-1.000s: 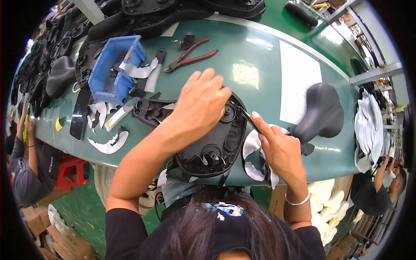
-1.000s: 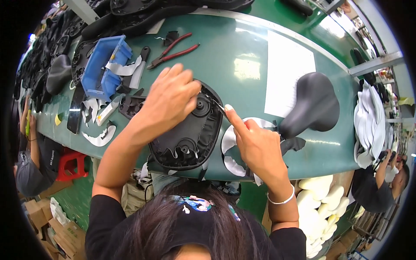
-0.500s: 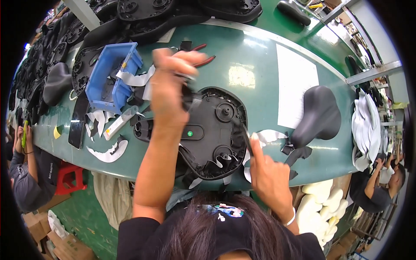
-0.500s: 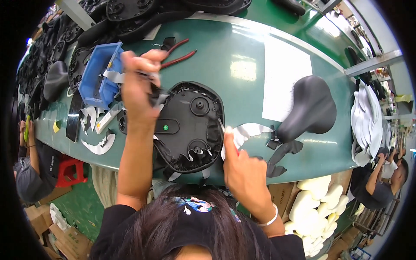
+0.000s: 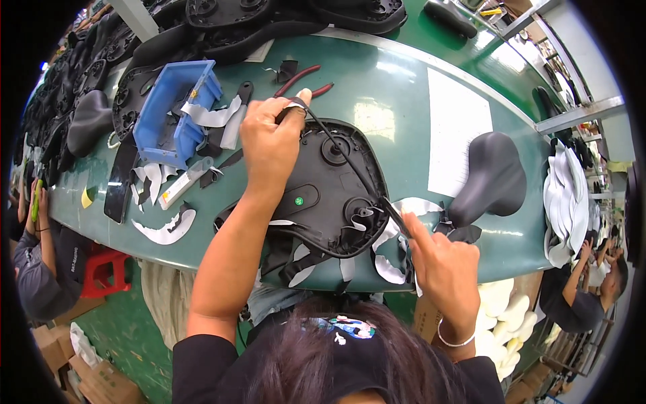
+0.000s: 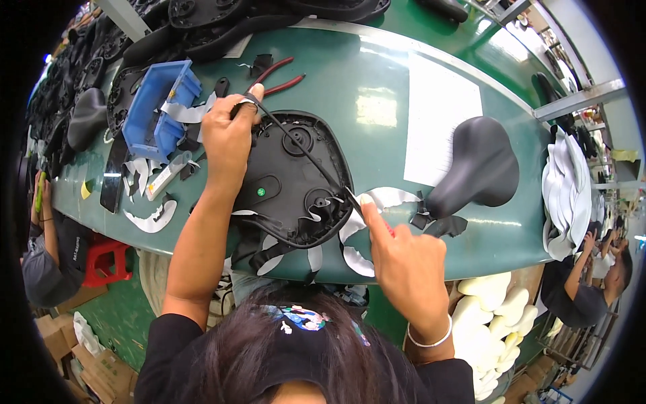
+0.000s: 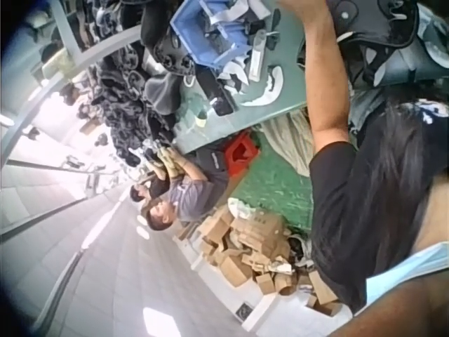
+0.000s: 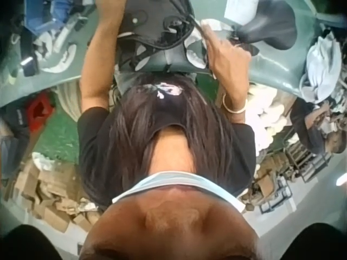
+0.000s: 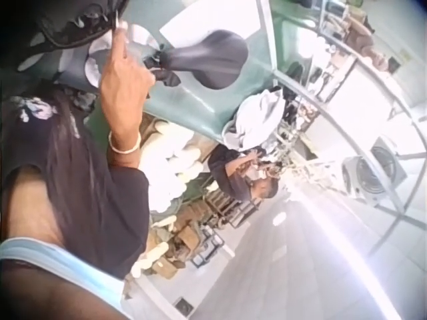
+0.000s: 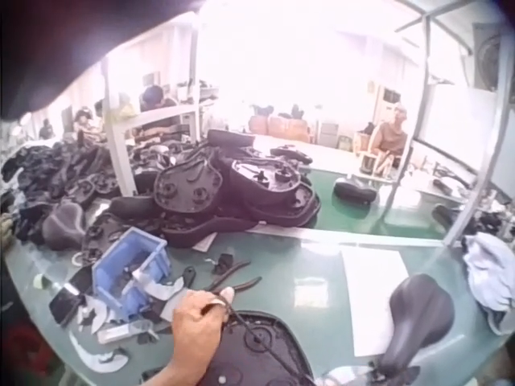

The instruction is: The person is trimming excess fabric from the edges of bicycle seats using a utility knife.

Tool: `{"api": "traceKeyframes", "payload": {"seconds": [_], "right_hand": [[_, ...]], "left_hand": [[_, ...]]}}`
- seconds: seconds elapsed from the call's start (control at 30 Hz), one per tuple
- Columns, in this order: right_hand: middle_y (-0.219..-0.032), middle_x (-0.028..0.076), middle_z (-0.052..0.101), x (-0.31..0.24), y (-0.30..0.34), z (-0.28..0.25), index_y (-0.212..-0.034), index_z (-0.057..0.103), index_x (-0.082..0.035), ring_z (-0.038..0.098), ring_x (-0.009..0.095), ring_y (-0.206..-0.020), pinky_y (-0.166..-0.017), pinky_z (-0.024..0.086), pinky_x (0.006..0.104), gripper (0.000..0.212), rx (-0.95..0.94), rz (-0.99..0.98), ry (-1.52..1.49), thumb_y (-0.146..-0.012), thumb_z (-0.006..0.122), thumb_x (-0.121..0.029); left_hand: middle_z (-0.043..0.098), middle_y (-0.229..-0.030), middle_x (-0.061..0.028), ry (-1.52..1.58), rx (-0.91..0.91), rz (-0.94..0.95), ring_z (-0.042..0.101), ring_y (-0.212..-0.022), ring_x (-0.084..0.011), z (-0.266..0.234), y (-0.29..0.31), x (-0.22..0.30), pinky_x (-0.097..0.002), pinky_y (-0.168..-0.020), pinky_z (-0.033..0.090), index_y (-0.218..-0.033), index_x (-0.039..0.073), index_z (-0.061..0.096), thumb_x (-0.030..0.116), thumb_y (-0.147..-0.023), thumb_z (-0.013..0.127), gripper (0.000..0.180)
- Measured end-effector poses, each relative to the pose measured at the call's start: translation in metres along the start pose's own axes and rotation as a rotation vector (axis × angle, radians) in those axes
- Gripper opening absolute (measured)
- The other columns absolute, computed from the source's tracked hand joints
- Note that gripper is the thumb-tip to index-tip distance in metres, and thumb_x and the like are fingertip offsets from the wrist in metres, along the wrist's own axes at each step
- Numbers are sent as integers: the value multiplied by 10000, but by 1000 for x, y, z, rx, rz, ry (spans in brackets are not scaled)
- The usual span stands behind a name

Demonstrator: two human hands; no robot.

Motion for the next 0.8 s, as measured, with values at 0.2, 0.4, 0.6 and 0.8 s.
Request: {"api": "traceKeyframes", "payload": {"seconds": [0.2,0.4,0.6,0.8], "right_hand": [[-578,85,555,52,-67,-14,-1181,624,-226,574,264,-539,-502,413,384,342,-21,-300,-88,-850,571,-160],[-566,33,477,23,-49,-21,-1279,562,-293,477,222,-483,-491,334,366,436,-31,-401,144,-860,603,-176],[-583,36,481,8,21,-15,-1284,565,-205,482,227,-498,-498,349,367,480,-94,-100,57,-811,646,-175],[-583,48,468,23,8,-8,-1278,563,-186,474,238,-508,-504,366,368,495,-42,-153,-46,-791,647,-149]], "left_hand": [[671,-992,-90,468,-350,-675,527,-854,-114,-34,46,-1,-241,-792,396,-1034,27,692,328,-985,465,380],[556,-636,-36,1198,-327,-452,525,-715,-138,-75,40,12,-267,-763,421,-607,65,536,318,-1038,277,563],[512,-736,-68,1204,-651,-19,509,-777,-214,-96,-16,15,-313,-712,406,-704,43,516,315,-937,529,359],[581,-1025,-133,329,-1066,694,520,-1053,-337,-8,14,30,-397,-928,402,-861,-3,548,138,-759,739,259]]}}
Point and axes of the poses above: each hand's wrist, its own y-axis away from the middle knuckle, its own z-axis out of the palm, x = y × z, the point moved 1 cm from there along -y, towards the middle knuckle
